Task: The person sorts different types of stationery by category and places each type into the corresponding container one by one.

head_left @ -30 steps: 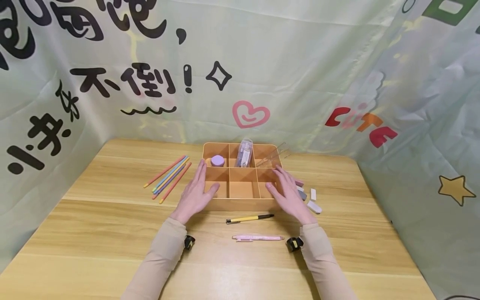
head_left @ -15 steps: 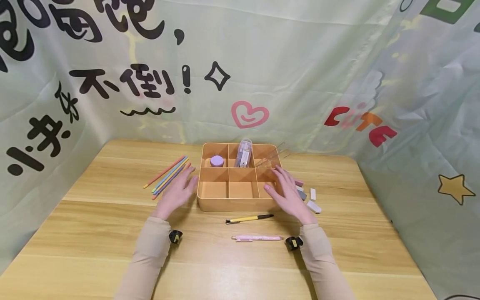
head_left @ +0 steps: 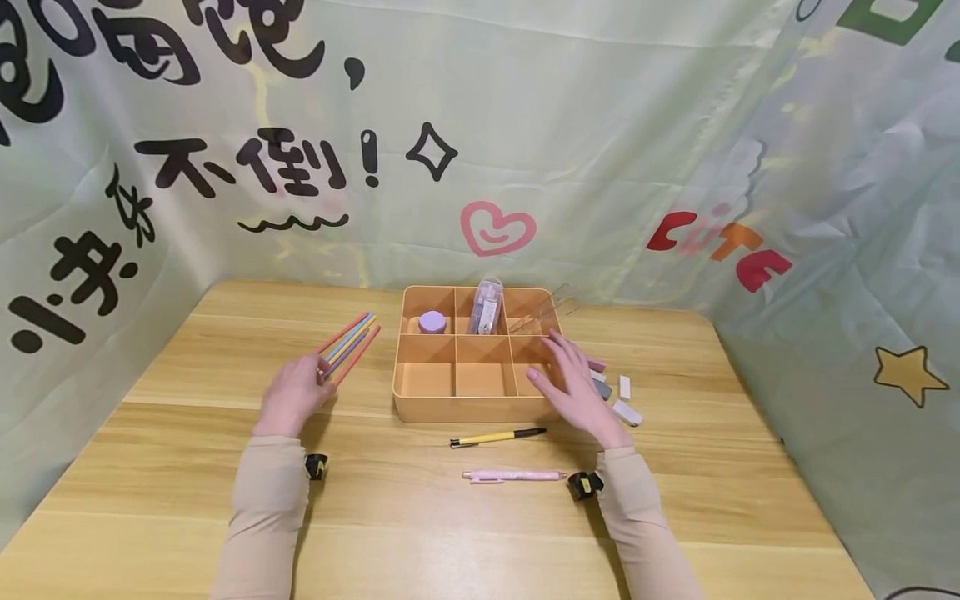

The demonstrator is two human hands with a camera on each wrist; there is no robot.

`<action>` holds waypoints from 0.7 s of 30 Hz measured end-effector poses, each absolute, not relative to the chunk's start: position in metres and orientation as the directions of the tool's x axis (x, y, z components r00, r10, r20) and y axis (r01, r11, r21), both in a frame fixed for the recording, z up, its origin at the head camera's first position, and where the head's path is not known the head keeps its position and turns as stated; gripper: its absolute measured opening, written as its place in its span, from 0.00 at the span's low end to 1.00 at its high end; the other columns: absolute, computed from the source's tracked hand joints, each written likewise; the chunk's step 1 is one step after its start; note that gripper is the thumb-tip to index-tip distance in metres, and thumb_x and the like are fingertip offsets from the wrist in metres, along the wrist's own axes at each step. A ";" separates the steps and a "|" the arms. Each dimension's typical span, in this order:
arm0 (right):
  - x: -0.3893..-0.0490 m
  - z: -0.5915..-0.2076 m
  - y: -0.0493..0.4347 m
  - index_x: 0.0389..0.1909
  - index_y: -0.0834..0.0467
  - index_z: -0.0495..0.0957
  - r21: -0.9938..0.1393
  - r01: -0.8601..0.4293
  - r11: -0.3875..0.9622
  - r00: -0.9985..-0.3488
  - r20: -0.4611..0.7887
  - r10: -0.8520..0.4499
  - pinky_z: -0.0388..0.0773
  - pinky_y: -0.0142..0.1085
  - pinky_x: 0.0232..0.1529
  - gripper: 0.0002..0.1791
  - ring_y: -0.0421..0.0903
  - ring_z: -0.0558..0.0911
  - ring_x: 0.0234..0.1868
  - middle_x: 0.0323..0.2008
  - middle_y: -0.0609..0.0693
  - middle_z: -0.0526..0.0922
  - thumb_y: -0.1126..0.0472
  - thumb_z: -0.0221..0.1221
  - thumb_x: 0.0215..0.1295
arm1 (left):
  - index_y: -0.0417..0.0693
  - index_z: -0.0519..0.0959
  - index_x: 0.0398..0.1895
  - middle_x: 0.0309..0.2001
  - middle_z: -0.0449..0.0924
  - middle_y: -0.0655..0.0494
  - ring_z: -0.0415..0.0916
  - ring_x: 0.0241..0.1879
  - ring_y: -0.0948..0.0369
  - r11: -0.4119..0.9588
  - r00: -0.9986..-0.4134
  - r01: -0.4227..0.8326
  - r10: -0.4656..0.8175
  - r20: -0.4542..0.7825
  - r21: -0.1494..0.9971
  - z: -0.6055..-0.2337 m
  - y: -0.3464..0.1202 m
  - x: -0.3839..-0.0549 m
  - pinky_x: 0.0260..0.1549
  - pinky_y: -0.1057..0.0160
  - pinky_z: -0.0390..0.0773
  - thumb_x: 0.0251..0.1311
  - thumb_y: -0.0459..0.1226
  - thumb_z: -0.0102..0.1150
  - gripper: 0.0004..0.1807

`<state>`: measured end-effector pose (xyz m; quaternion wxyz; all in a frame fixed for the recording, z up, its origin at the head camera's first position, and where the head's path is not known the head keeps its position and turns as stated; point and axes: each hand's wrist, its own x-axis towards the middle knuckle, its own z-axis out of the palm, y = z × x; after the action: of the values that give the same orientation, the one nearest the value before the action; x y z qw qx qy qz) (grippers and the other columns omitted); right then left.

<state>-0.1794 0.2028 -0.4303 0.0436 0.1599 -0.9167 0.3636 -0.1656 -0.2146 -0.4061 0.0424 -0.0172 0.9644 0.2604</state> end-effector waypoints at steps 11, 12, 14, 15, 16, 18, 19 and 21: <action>-0.178 -0.430 0.202 0.76 0.59 0.59 -0.647 -0.320 0.692 -0.947 0.195 -0.256 0.48 0.68 0.75 0.37 0.63 0.48 0.81 0.81 0.59 0.49 0.45 0.55 0.73 | 0.34 0.80 0.47 0.38 0.83 0.39 0.76 0.33 0.50 0.863 -0.981 -0.138 -0.052 -0.187 0.485 -0.410 -0.219 -0.164 0.28 0.57 0.72 0.54 0.33 0.68 0.17; -0.178 -0.430 0.202 0.76 0.59 0.59 -0.646 -0.322 0.692 -0.946 0.196 -0.258 0.48 0.68 0.75 0.37 0.64 0.48 0.81 0.81 0.59 0.49 0.45 0.55 0.73 | 0.34 0.80 0.46 0.39 0.82 0.38 0.76 0.34 0.49 0.863 -0.981 -0.139 -0.053 -0.186 0.486 -0.410 -0.219 -0.165 0.28 0.57 0.72 0.54 0.32 0.68 0.17; -0.178 -0.430 0.203 0.76 0.58 0.59 -0.644 -0.324 0.693 -0.945 0.195 -0.261 0.47 0.69 0.75 0.37 0.64 0.48 0.80 0.81 0.59 0.49 0.45 0.55 0.73 | 0.33 0.80 0.46 0.40 0.83 0.37 0.76 0.34 0.49 0.862 -0.982 -0.141 -0.058 -0.182 0.487 -0.411 -0.220 -0.165 0.28 0.57 0.73 0.54 0.32 0.68 0.17; -0.179 -0.430 0.202 0.76 0.58 0.59 -0.643 -0.324 0.694 -0.946 0.194 -0.261 0.47 0.69 0.75 0.37 0.64 0.48 0.81 0.81 0.59 0.49 0.45 0.55 0.74 | 0.33 0.80 0.46 0.40 0.83 0.37 0.76 0.34 0.49 0.861 -0.982 -0.143 -0.060 -0.182 0.488 -0.411 -0.220 -0.165 0.28 0.57 0.73 0.54 0.32 0.68 0.17; -0.179 -0.430 0.202 0.76 0.57 0.59 -0.642 -0.322 0.696 -0.946 0.191 -0.261 0.47 0.68 0.75 0.37 0.64 0.48 0.81 0.81 0.59 0.49 0.44 0.55 0.73 | 0.33 0.80 0.46 0.41 0.82 0.36 0.76 0.34 0.49 0.860 -0.982 -0.143 -0.061 -0.180 0.490 -0.411 -0.220 -0.165 0.28 0.57 0.73 0.54 0.31 0.68 0.17; -0.179 -0.431 0.202 0.76 0.57 0.59 -0.637 -0.321 0.701 -0.946 0.188 -0.263 0.47 0.69 0.75 0.37 0.64 0.47 0.81 0.81 0.59 0.49 0.44 0.54 0.74 | 0.33 0.80 0.45 0.40 0.82 0.36 0.75 0.34 0.49 0.860 -0.982 -0.143 -0.062 -0.178 0.490 -0.411 -0.220 -0.165 0.28 0.57 0.73 0.53 0.31 0.68 0.16; -0.180 -0.431 0.202 0.76 0.57 0.59 -0.633 -0.322 0.704 -0.946 0.188 -0.264 0.47 0.69 0.75 0.37 0.64 0.47 0.81 0.81 0.59 0.49 0.44 0.54 0.74 | 0.33 0.80 0.45 0.40 0.82 0.37 0.75 0.34 0.49 0.860 -0.982 -0.142 -0.061 -0.177 0.490 -0.412 -0.220 -0.165 0.28 0.57 0.73 0.53 0.31 0.68 0.16; -0.180 -0.431 0.202 0.76 0.57 0.60 -0.628 -0.323 0.708 -0.946 0.189 -0.264 0.48 0.69 0.75 0.37 0.64 0.48 0.80 0.81 0.59 0.49 0.44 0.54 0.74 | 0.33 0.80 0.44 0.39 0.81 0.37 0.74 0.33 0.50 0.860 -0.983 -0.138 -0.058 -0.174 0.492 -0.412 -0.221 -0.165 0.28 0.57 0.73 0.53 0.31 0.68 0.16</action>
<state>-0.1804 0.2025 -0.4309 0.0424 0.1591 -0.9231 0.3476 -0.1655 -0.2206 -0.4125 0.0765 -0.0510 0.9612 0.2600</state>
